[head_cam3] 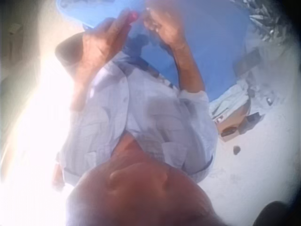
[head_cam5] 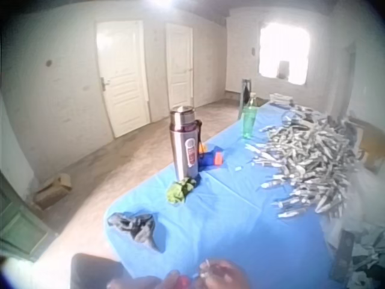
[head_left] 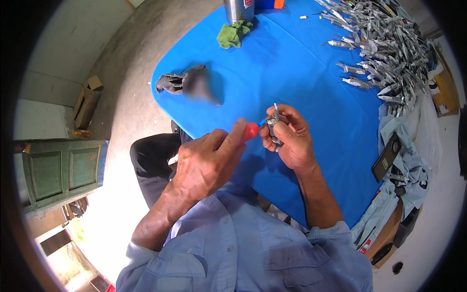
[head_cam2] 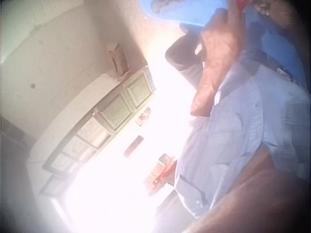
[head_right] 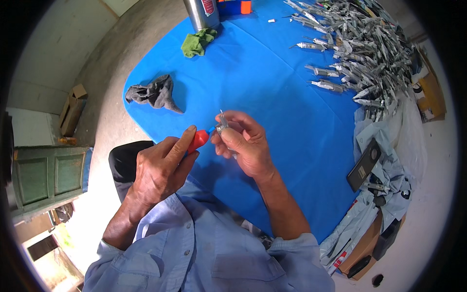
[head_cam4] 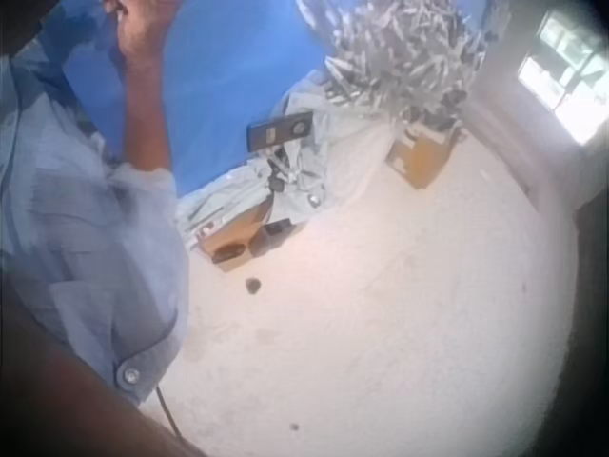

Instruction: The person wipes an electronic component with a cloth, adjusts parts by hand, and uses a screwdriver to tighten a screw on the assembly.

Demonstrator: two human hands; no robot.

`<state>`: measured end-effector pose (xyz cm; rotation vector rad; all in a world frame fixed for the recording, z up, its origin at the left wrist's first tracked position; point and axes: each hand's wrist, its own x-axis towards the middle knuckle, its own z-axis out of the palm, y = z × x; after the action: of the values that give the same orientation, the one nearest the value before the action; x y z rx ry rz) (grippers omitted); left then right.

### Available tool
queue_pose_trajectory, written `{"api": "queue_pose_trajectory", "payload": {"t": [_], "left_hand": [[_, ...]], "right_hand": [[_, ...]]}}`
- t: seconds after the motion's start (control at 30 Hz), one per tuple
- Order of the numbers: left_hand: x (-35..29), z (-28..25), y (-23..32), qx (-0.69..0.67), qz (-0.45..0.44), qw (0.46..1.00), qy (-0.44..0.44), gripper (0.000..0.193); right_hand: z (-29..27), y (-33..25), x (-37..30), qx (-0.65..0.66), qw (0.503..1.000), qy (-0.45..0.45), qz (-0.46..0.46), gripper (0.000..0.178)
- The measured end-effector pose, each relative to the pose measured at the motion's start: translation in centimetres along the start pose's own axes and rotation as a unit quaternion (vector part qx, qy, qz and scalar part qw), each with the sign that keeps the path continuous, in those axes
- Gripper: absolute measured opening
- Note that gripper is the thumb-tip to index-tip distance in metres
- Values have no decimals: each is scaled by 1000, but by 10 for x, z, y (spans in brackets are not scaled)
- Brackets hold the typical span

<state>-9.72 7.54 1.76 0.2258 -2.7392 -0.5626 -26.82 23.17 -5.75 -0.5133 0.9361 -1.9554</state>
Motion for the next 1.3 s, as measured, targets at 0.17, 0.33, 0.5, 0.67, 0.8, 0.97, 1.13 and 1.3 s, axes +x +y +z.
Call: {"api": "queue_pose_trajectory", "payload": {"t": [0.17, 0.33, 0.5, 0.67, 0.8, 0.97, 1.13, 1.3], "left_hand": [[-2, 0, -2, -5, -3, 1000, 7, 64], [0, 0, -2, -12, -2, 1000, 14, 55], [-1, -2, -3, -33, -33, 999, -7, 61], [-4, -3, -5, -56, -52, 997, -2, 60], [-7, -5, -7, -61, -59, 996, -16, 61], [-10, -4, -7, -68, -58, 996, -7, 60], [-10, -9, -5, -101, -105, 989, -24, 55], [-10, -5, -10, -112, -96, 989, 16, 52]], "right_hand": [[1, -1, 0, -4, 1000, -10, -5, 35], [-5, 3, 2, 16, 999, -23, -17, 33], [-6, 2, 3, 28, 999, -31, -7, 31], [-4, 0, 3, 48, 998, -28, 1, 24], [-1, -2, 3, 63, 997, -36, 9, 19], [-3, -1, 3, 69, 997, -35, 9, 18], [4, -9, 4, 45, 999, -15, 22, 21], [-4, -1, 4, 41, 998, -42, 12, 27]]}}
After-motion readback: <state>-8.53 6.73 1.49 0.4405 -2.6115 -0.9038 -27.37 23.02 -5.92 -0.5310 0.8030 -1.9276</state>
